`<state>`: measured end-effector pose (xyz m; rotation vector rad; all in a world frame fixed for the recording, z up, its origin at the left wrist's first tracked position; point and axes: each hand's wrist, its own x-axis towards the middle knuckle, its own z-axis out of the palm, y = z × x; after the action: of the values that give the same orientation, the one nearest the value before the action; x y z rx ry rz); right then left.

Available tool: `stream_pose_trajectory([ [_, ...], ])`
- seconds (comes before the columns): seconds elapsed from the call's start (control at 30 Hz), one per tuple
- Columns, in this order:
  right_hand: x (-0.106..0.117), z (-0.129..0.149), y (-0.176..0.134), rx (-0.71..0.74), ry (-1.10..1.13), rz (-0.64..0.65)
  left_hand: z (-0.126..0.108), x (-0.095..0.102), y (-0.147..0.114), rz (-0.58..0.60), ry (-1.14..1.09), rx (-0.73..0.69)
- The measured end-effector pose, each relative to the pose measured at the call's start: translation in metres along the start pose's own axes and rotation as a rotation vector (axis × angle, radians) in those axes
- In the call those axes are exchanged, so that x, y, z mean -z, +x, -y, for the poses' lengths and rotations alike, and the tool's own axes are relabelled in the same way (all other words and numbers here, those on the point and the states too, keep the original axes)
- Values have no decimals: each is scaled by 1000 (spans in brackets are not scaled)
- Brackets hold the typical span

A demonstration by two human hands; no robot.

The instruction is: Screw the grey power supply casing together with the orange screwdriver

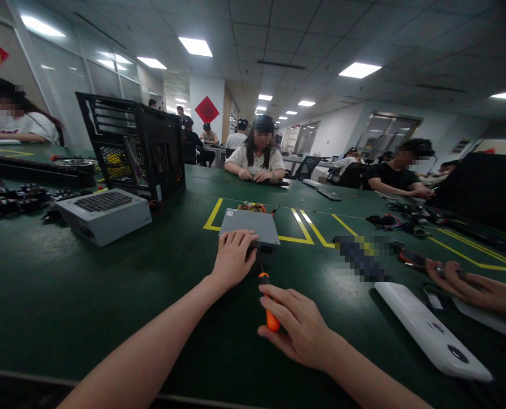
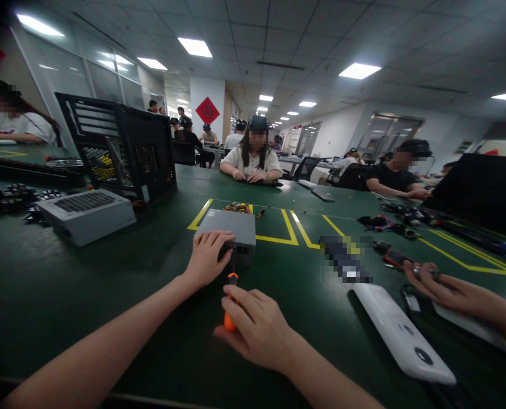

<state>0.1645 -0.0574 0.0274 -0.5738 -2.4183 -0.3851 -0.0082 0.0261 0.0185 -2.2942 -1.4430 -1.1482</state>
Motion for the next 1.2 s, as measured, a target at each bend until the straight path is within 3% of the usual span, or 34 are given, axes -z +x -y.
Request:
stream_pose_trajectory([
  [0.1,-3,-1,-3,-39,44,-57,0,0,0,-3,6,-5],
  [0.3,2,3,1,10,4,124,0,0,0,1,18,-1],
  [0.5,-2,-1,-2,-32,73,-59,1,-1,-1,3,12,0],
  [0.6,1,-2,-3,-71,93,-26,1,-1,-1,-1,11,-4],
  [0.73,5,0,0,2,22,48,1,-1,0,-2,18,-6],
  [0.97,-3,-6,-6,-99,156,-131,2,0,0,8,4,-4],
  [1.07,0,-4,-5,-100,178,-55,2,-1,0,0,1,-5],
  [1.2,3,-1,0,-23,14,24,1,-1,0,-7,0,-7],
])
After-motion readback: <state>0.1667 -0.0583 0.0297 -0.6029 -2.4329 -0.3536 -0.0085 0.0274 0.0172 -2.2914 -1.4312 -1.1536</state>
